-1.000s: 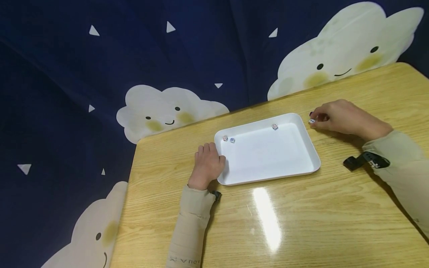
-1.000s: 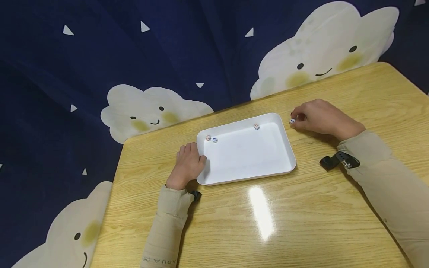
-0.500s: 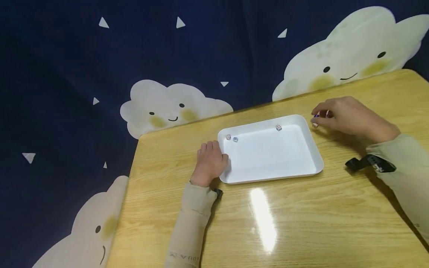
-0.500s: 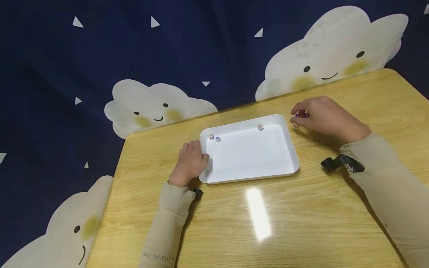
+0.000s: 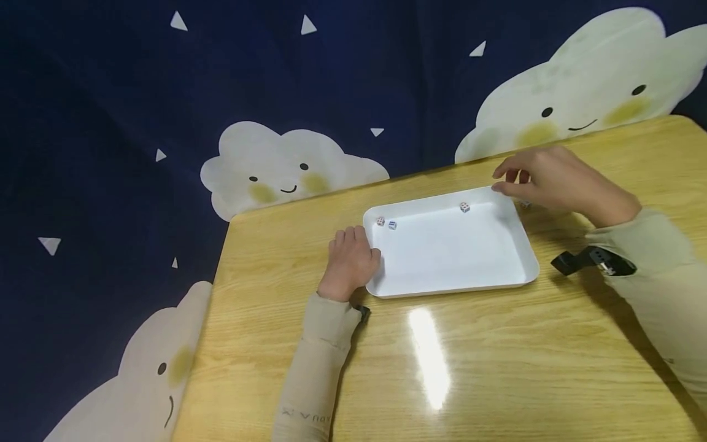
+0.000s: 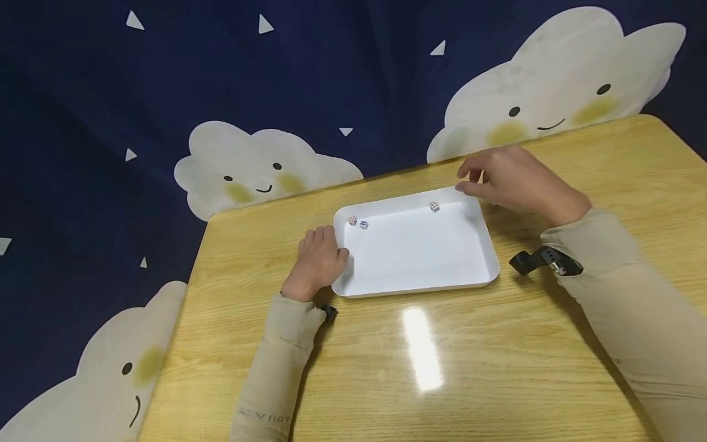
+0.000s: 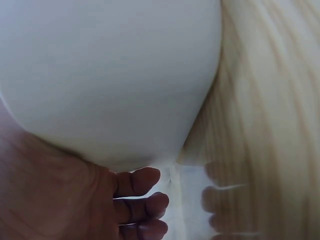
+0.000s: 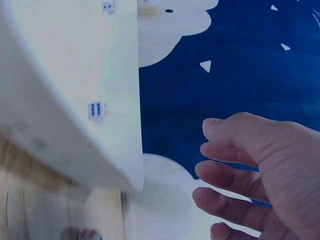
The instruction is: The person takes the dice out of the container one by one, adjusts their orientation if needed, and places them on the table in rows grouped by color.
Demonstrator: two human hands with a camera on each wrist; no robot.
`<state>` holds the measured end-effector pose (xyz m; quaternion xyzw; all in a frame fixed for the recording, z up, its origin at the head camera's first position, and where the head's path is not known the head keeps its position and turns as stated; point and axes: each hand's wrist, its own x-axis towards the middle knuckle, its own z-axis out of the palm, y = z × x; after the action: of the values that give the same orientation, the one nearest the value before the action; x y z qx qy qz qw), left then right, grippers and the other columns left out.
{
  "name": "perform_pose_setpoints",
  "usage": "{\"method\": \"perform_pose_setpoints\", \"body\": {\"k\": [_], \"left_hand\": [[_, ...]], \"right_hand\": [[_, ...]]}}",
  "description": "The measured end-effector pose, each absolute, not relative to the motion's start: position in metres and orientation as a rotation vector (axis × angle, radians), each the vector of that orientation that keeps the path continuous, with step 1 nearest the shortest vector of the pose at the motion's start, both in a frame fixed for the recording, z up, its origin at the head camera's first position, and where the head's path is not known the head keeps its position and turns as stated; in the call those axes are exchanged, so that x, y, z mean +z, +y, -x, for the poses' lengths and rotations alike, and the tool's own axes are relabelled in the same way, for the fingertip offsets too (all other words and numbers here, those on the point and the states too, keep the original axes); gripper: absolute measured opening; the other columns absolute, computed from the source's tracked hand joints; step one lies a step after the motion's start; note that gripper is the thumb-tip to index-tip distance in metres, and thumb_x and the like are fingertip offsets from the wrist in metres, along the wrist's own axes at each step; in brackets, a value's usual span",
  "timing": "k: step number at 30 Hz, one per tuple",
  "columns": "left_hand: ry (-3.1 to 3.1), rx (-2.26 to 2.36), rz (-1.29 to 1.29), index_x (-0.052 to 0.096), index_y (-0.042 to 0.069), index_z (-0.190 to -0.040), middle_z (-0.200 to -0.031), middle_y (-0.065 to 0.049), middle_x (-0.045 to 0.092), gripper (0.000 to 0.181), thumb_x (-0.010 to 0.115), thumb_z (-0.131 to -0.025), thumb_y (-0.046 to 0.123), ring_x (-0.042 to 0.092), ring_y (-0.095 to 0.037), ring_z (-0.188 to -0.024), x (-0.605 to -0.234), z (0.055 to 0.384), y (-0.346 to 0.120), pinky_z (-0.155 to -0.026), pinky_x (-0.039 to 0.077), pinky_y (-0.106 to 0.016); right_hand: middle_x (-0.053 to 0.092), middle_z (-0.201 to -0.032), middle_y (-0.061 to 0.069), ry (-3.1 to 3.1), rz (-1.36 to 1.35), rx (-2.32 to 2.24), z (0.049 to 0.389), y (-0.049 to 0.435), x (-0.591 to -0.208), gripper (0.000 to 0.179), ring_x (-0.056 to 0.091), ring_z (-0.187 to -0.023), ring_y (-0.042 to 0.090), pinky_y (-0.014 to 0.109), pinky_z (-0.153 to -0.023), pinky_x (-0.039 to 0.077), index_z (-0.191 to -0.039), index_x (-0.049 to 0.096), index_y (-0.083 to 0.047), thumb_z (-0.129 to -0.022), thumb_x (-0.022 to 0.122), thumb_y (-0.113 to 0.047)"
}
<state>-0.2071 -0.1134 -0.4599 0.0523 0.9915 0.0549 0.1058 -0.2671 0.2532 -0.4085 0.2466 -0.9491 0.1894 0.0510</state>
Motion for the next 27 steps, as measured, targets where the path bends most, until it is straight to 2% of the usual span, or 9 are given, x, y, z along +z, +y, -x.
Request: {"method": "perform_pose_setpoints", "body": {"k": [5,14,27], "left_hand": [[2.912,0.153,-0.149,0.046,0.001,-0.12,-0.109,-0.012,0.046,0.036,0.038,-0.1,0.03,0.038,-0.03,-0.103,-0.46,0.209,-0.111,-0.091,0.036,-0.04],[2.917,0.161,-0.14,0.046,0.001,-0.119,-0.108,-0.011,0.046,0.034,0.039,-0.1,0.029,0.038,-0.029,-0.103,-0.463,0.208,-0.112,-0.09,0.035,-0.039],[2.927,0.145,-0.16,0.048,0.001,-0.118,-0.108,-0.012,0.048,0.035,0.038,-0.1,0.029,0.039,-0.029,-0.101,-0.462,0.209,-0.114,-0.086,0.036,-0.038]], "right_hand": [[0.077,-0.093,0.007,-2.899,-0.738,0.619,0.269,0.239,-0.405,0.024,0.063,-0.075,0.016,0.028,-0.061,0.045,-0.11,0.077,-0.009,-0.094,0.075,-0.027],[0.076,-0.086,0.001,-2.863,-0.812,0.7,0.277,0.217,-0.418,0.014,0.061,-0.075,0.014,0.027,-0.061,0.043,-0.1,0.08,-0.013,-0.089,0.079,-0.02],[0.075,-0.087,0.003,-2.954,-0.806,0.687,0.282,0.204,-0.429,0.018,0.06,-0.072,0.015,0.03,-0.065,0.044,-0.101,0.079,-0.011,-0.088,0.079,-0.024]]}}
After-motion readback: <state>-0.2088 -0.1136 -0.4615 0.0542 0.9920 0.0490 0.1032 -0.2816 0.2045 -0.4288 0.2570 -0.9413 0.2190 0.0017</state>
